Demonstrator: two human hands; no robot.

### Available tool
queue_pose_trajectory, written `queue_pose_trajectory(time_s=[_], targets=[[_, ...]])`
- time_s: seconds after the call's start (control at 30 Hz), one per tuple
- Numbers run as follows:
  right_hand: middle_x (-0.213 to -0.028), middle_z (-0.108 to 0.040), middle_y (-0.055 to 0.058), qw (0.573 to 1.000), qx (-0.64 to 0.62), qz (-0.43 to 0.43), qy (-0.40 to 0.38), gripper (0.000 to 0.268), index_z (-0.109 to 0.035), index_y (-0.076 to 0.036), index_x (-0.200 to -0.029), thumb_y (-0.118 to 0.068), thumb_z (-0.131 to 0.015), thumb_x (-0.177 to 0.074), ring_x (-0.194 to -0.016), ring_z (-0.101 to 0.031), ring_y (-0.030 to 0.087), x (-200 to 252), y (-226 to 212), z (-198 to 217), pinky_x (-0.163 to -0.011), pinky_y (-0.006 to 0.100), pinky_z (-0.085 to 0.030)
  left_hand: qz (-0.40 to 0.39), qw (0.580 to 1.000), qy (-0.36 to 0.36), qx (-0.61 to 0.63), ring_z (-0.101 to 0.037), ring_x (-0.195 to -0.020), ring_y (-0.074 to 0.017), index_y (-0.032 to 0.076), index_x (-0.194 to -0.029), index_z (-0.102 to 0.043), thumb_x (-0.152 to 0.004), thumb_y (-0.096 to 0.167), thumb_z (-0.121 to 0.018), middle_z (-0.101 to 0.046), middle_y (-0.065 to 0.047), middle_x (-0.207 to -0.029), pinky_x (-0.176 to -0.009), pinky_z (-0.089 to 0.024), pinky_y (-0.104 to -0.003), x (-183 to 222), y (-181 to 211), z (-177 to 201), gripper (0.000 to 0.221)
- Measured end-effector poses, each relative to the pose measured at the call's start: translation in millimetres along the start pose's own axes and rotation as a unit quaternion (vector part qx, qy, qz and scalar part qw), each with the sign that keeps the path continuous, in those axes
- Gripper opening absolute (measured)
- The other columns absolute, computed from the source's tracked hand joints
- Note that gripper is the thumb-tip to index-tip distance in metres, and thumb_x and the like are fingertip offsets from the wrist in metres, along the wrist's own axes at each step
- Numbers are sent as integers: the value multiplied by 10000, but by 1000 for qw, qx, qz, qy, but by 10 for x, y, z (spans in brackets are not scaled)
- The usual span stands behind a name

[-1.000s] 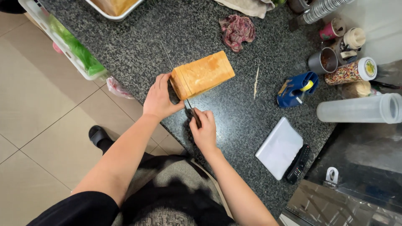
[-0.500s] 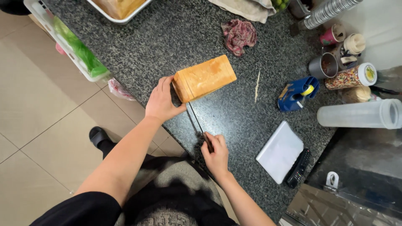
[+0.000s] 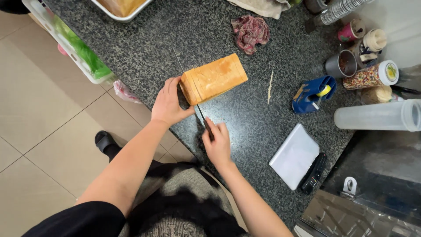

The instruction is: The person slices a loaf of bread using a long knife and then places the sliced loaf into a plastic bag.

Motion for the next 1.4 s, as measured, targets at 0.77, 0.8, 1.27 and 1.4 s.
queue_pose_trajectory(time_s=[0.77, 0.8, 1.27, 1.4], targets=[[-879, -528, 114, 1000, 15, 20, -19, 412, -704, -90, -1297, -24, -710, -891, -826, -543, 280, 70, 118, -16, -777, 382, -474, -9, 1000, 8, 3, -533, -1299, -384, 13, -1425, -387, -628, 321, -902, -483, -185, -1425, -1066, -471, -458, -3, 6, 10, 997], [-873, -531, 108, 999, 23, 17, -25, 408, -707, -95, -1289, -24, -711, -887, -807, -539, 274, 168, 153, 67, -761, 376, -471, -13, 1000, 13, 7, -537, -1298, -384, 14, -1425, -390, -639, 317, -898, -485, -185, -1427, -1070, -475, -454, -12, 20, 1, 983], [-933, -533, 124, 1000, 11, 6, -16, 434, -703, -114, -1301, -45, -698, -873, -889, -543, 318, -201, 187, -285, -815, 414, -464, -27, 999, 18, -6, -548, -1276, -386, 16, -1413, -402, -636, 317, -899, -511, -198, -1401, -1039, -490, -462, -23, 5, -32, 970], [-944, -544, 110, 999, 18, 10, -30, 444, -697, -132, -1323, -57, -701, -886, -894, -549, 294, 153, 288, -60, -832, 417, -456, -29, 999, 16, -27, -544, -1274, -395, 9, -1413, -404, -642, 310, -893, -513, -205, -1396, -1044, -484, -470, -26, 62, -28, 961]])
Point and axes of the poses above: each hand's wrist, its own x-axis away from the middle knuckle, its own z-axis out of the back of the hand, y = z × x, the point moved 6 cm from there along -x, towards the middle knuckle
